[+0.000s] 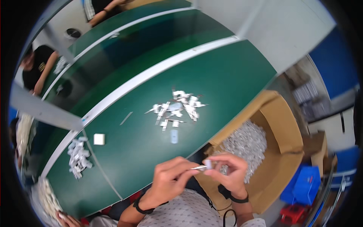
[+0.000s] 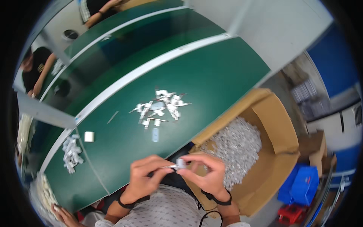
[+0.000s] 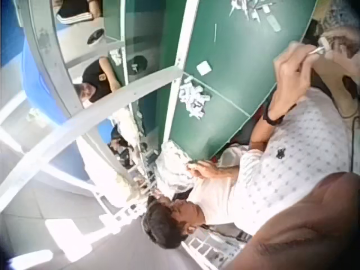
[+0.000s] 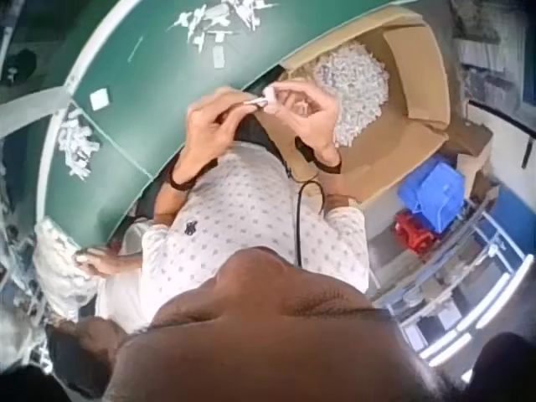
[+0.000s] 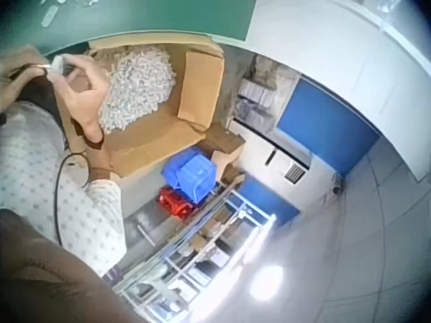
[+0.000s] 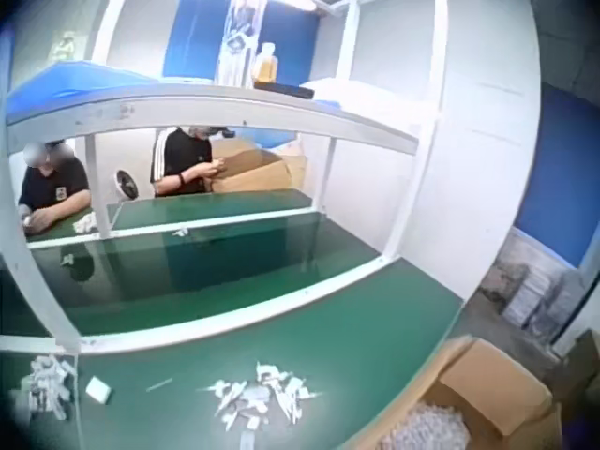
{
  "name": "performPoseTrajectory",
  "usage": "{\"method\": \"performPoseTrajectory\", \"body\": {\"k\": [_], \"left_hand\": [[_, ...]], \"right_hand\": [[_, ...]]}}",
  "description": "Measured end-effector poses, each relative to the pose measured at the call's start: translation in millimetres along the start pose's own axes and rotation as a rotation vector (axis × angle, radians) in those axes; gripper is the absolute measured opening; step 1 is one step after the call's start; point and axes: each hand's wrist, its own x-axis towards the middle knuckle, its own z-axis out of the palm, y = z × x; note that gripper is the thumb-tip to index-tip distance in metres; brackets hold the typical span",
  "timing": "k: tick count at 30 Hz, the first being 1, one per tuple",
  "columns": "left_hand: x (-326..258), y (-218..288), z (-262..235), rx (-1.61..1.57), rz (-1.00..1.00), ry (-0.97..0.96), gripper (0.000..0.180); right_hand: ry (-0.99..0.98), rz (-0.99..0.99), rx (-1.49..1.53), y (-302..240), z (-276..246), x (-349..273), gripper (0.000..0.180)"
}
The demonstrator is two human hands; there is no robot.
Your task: Assembling small plastic components at a factory workbench by joining multiple parts together.
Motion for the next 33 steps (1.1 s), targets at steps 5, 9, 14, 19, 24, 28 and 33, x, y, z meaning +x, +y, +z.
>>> {"method": "performPoseTrajectory", "body": {"k": [5,9,14,19,24,28,33], "left_hand": [[7.2,-5.7,9.5,0.019,-0.020,0.049,0.011],[-1.5,-24.1,13.1,-0.029,0.120,0.072,0.011],[-8.6,-37.7,22.1,0.023,0.190,0.075,0.013],[-21.8,-29.2,9.6,0.027,0.130,0.127,0.023],[-41.8,11.7,-76.1,-0.083,-0.017,0.322,0.032],[-47.2,39.2,-126.6,0.446,0.237,1.150,0.015],[-14.4,29.5,-65.7,0.224,0.266,0.302,0.020]], "right_hand": [[0.044,-0.038,0.032,9.2,-5.9,-2.0,0.033],[0.107,0.034,0.025,12.6,1.3,-10.6,0.033],[0.092,0.095,-0.045,21.2,-3.7,-21.9,0.024],[0.008,0.116,-0.089,22.7,-1.3,-23.0,0.022],[0.143,0.141,0.004,27.8,-17.2,-20.9,0.024],[0.158,0.128,0.018,20.9,-24.3,-16.3,0.024],[0.027,0.026,0.198,6.6,5.5,5.7,0.033]]}}
